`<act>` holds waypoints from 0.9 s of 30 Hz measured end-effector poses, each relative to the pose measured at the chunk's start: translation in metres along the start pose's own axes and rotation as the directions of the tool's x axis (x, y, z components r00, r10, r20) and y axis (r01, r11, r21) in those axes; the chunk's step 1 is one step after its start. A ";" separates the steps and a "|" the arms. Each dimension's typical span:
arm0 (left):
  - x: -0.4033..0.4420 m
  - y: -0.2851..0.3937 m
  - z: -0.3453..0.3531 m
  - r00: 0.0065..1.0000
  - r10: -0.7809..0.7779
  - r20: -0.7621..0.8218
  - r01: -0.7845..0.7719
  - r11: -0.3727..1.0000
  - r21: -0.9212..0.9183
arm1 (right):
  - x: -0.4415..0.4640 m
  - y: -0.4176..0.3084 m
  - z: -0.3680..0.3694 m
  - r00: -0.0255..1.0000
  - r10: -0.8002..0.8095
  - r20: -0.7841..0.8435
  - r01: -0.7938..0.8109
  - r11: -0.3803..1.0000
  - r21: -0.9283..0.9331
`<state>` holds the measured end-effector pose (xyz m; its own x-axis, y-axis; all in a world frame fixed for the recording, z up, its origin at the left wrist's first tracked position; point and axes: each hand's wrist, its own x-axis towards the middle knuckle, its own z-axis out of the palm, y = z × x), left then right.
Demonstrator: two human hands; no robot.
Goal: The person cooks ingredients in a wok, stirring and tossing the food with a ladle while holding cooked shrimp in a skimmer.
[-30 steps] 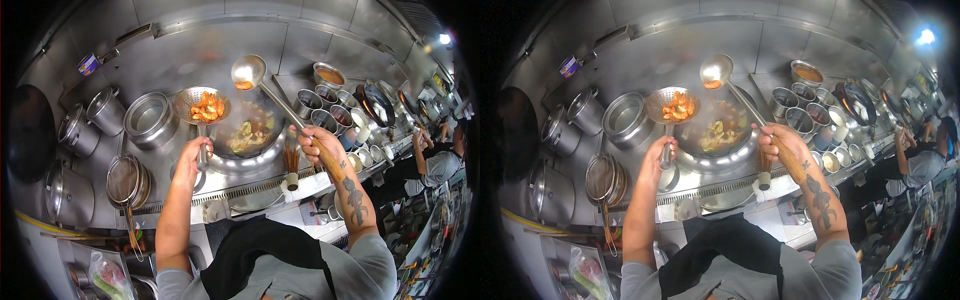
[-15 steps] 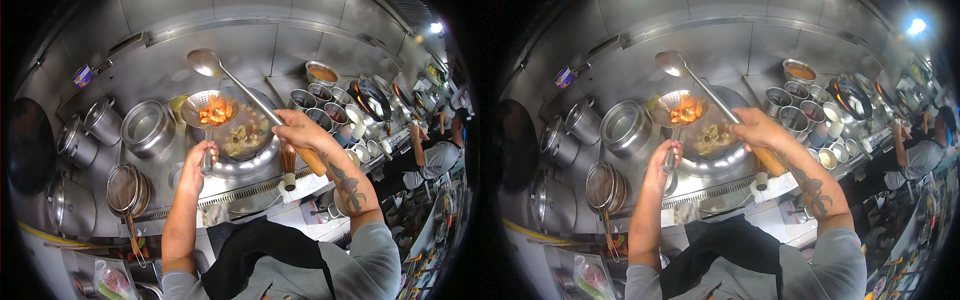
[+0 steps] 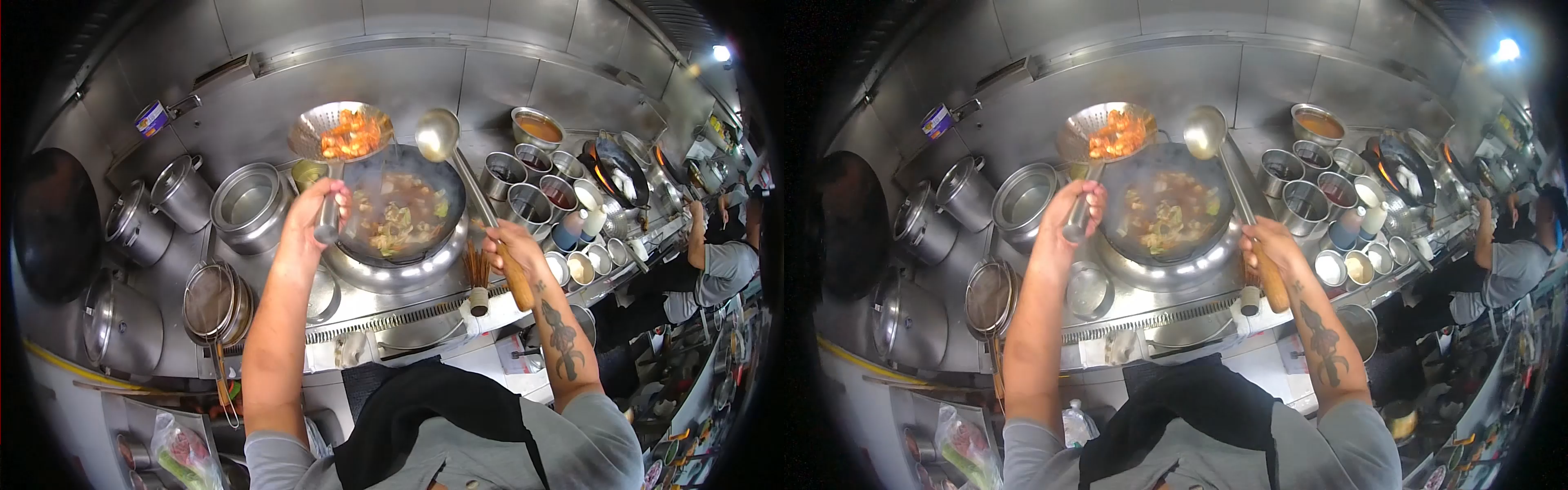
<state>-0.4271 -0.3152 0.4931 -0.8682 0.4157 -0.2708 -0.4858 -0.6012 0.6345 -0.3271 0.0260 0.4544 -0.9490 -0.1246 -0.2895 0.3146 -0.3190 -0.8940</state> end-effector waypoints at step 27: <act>-0.033 -0.037 -0.059 0.998 0.014 -0.057 -0.019 0.996 -0.091 | 0.087 0.003 0.045 0.741 0.031 0.671 -0.544 0.614 0.572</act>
<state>-0.3864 -0.3471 0.4361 -0.8793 0.3675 -0.3029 -0.4762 -0.6684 0.5714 -0.4083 -0.0285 0.4422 -0.6803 -0.7328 -0.0123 0.7203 -0.6653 -0.1962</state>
